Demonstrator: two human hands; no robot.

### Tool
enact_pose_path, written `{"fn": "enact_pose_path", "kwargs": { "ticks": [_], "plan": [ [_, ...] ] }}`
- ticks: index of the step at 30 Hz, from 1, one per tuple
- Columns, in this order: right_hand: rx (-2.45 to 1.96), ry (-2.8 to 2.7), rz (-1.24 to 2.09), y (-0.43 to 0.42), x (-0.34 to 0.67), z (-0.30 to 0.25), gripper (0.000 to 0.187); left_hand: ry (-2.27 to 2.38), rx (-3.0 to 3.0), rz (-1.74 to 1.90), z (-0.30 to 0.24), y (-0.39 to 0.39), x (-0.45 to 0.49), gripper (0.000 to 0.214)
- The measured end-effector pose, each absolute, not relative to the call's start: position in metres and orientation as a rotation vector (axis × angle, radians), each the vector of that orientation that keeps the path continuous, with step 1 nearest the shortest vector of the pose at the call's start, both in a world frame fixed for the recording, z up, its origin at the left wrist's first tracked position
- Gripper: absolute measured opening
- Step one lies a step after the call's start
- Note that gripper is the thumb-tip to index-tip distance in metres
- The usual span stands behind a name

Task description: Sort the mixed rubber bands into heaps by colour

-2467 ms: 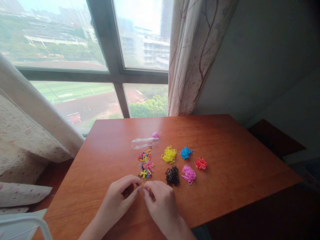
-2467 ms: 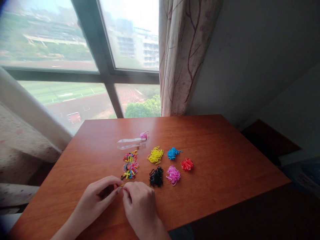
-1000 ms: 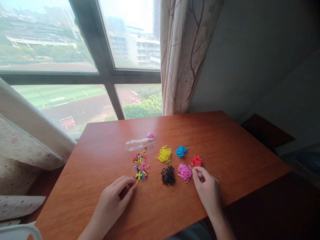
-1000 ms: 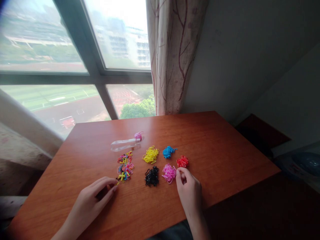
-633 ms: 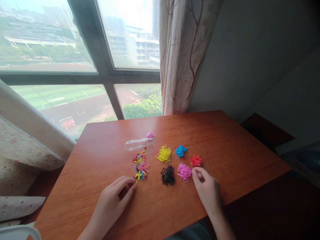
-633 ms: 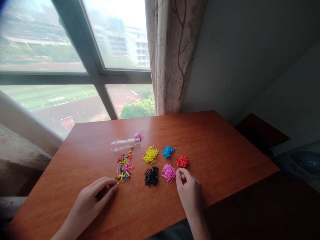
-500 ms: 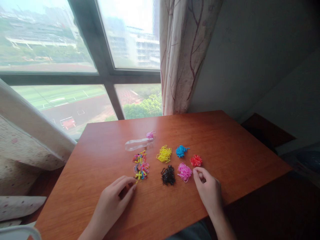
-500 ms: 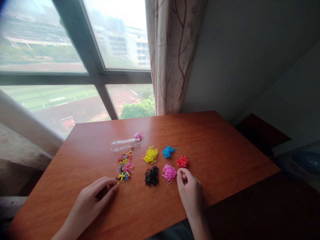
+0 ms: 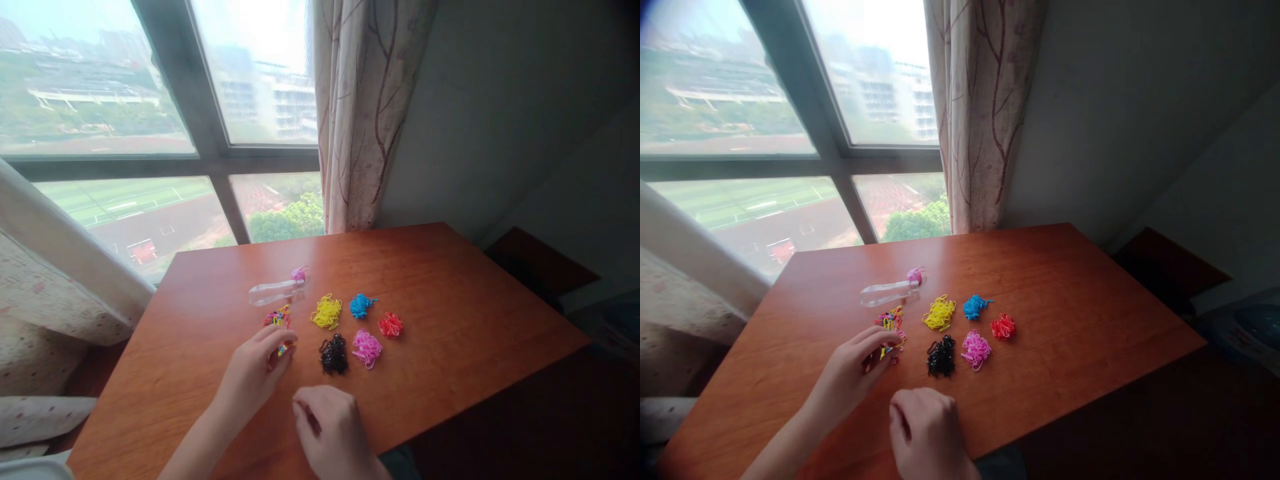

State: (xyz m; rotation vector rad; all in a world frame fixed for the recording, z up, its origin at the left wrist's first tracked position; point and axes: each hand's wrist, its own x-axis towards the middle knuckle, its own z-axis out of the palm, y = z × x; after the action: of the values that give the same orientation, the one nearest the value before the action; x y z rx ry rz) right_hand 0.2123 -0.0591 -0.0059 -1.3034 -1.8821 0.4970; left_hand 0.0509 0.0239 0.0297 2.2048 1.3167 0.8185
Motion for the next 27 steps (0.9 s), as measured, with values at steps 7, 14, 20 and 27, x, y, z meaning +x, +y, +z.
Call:
{"fn": "enact_pose_path", "kwargs": {
  "ticks": [7,14,20,27],
  "plan": [
    [-1.242,-1.889,0.565,-0.059,0.209,-0.013,0.018,1.328,2.343,0.644,0.044,0.068,0.092,0.017],
    [-1.228,-1.856,0.620,-0.058,0.210,-0.014,0.015,1.369,2.407,0.481,0.040,0.086,0.099,0.014],
    [-1.245,-1.865,0.636,-0.060,0.210,-0.014,0.015,1.397,2.445,0.310,0.036,0.073,0.087,0.013],
    [-1.256,-1.884,0.631,-0.059,0.210,-0.014,0.015,1.353,2.550,0.158,0.027,0.067,0.098,0.017]
  ]
}}
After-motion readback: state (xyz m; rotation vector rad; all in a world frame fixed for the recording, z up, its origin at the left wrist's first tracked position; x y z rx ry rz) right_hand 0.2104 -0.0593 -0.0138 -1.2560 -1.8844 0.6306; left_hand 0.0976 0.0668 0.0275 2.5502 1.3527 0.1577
